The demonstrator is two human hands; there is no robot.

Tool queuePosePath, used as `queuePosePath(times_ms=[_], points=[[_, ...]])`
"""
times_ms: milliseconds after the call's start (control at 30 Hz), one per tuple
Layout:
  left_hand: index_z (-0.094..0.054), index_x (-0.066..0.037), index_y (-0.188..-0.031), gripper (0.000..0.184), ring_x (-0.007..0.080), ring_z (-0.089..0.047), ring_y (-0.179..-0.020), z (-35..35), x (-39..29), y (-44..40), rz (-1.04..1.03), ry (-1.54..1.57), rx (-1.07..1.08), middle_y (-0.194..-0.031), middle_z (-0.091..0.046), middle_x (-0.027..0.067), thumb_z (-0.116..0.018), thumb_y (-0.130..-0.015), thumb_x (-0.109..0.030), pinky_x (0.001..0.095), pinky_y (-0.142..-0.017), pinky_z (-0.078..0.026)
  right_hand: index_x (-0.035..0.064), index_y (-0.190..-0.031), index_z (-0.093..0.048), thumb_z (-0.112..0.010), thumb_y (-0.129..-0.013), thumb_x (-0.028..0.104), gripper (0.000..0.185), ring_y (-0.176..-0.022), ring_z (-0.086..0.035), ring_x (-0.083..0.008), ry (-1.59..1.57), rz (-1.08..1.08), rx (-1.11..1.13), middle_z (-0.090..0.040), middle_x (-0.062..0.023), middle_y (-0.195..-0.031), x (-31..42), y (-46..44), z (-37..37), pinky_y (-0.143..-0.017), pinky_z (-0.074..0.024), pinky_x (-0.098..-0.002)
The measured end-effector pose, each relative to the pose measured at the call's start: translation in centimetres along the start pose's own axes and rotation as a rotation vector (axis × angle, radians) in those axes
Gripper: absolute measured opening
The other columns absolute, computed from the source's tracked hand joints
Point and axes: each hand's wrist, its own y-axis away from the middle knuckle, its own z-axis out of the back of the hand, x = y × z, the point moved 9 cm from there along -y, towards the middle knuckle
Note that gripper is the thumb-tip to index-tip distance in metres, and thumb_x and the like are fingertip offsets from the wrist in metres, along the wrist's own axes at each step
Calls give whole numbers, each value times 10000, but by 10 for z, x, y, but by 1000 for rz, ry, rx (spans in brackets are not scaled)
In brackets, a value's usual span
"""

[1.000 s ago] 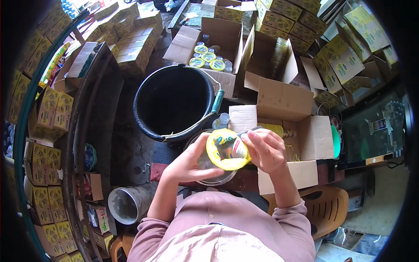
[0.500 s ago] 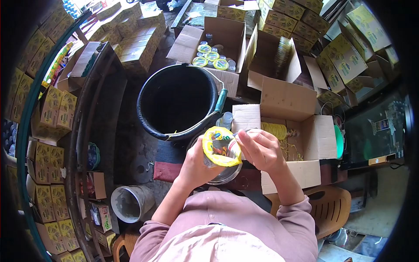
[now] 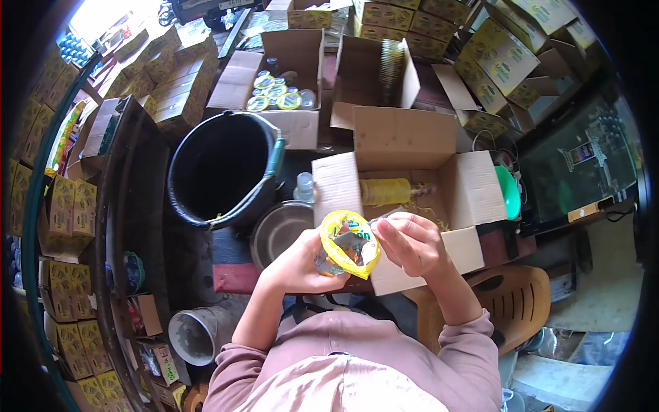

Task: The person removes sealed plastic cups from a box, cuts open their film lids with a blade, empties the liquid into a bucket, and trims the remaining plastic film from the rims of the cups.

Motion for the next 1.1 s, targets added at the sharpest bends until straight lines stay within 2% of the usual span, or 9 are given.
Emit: queuePosePath(times_ms=[100, 200, 400, 567, 667, 767, 867, 1000, 1100], points=[[-495, 24, -1063, 502, 180, -567, -822, -46, 9, -24, -41, 30, 77, -915, -594, 115, -679, -624, -136, 282, -784, -447, -38, -1129, -543, -655, -663, 9, 481, -626, -595, -154, 2, -5, 1, -592, -57, -701, -13, 33, 34, -600, -520, -277], [-493, 18, -1072, 512, 164, -559, -791, -82, 26, -42, 9, 39, 115, -901, -594, 99, -682, -625, -144, 283, -756, -456, -31, -1129, -546, -670, -669, 4, 478, -630, -602, -157, -18, -20, 29, -594, -59, -693, -25, 65, 62, -599, -521, -279], [-560, 12, -944, 383, 92, -525, -741, -126, 34, -55, 101, 260, 128, -835, -595, 35, -674, -608, -134, 242, -721, -457, -30, -1138, -538, -669, -691, 7, 468, -633, -606, -157, -125, 44, 5, -599, -63, -705, -43, 84, 90, -614, -530, -284], [-526, 0, -1020, 456, 97, -538, -732, -139, 38, -55, 209, 382, 207, -827, -580, 44, -694, -608, -100, 225, -676, -461, -40, -1128, -540, -645, -687, -7, 455, -639, -603, -158, -186, 59, -7, -597, -64, -717, -50, 88, 95, -627, -534, -291], [-528, 1, -1010, 435, 105, -540, -707, -139, 37, -60, 217, 425, 192, -817, -581, 48, -683, -613, -80, 228, -638, -465, -53, -1125, -534, -635, -674, -13, 464, -639, -600, -159, -186, 58, -24, -594, -64, -718, -53, 86, 98, -634, -534, -293], [-535, 1, -1007, 415, 117, -547, -717, -142, 36, -58, 308, 592, 269, -825, -584, 57, -681, -622, -52, 231, -632, -463, -65, -1129, -524, -629, -667, -15, 477, -635, -597, -158, -183, 61, -32, -590, -65, -715, -53, 84, 98, -624, -531, -294], [-507, -27, -1025, 405, 77, -533, -741, -140, 40, -57, 287, 601, 404, -836, -581, 24, -664, -653, -44, 206, -662, -451, -69, -1137, -516, -620, -667, -22, 484, -620, -589, -154, -169, 41, -31, -585, -68, -706, -51, 83, 94, -600, -523, -294], [-502, -21, -1024, 422, 87, -531, -704, -136, 36, -64, 265, 587, 553, -825, -574, 30, -683, -648, -73, 214, -633, -456, -73, -1147, -507, -609, -670, -31, 490, -589, -574, -153, -125, -4, -40, -578, -70, -689, -49, 75, 95, -571, -509, -290], [-455, -12, -1079, 510, 118, -529, -758, -131, 30, -73, 264, 501, 537, -889, -561, 68, -686, -630, -81, 253, -691, -454, -75, -1158, -499, -606, -669, -38, 502, -566, -563, -147, -44, -30, -57, -573, -60, -664, -49, 75, 99, -555, -500, -283]])
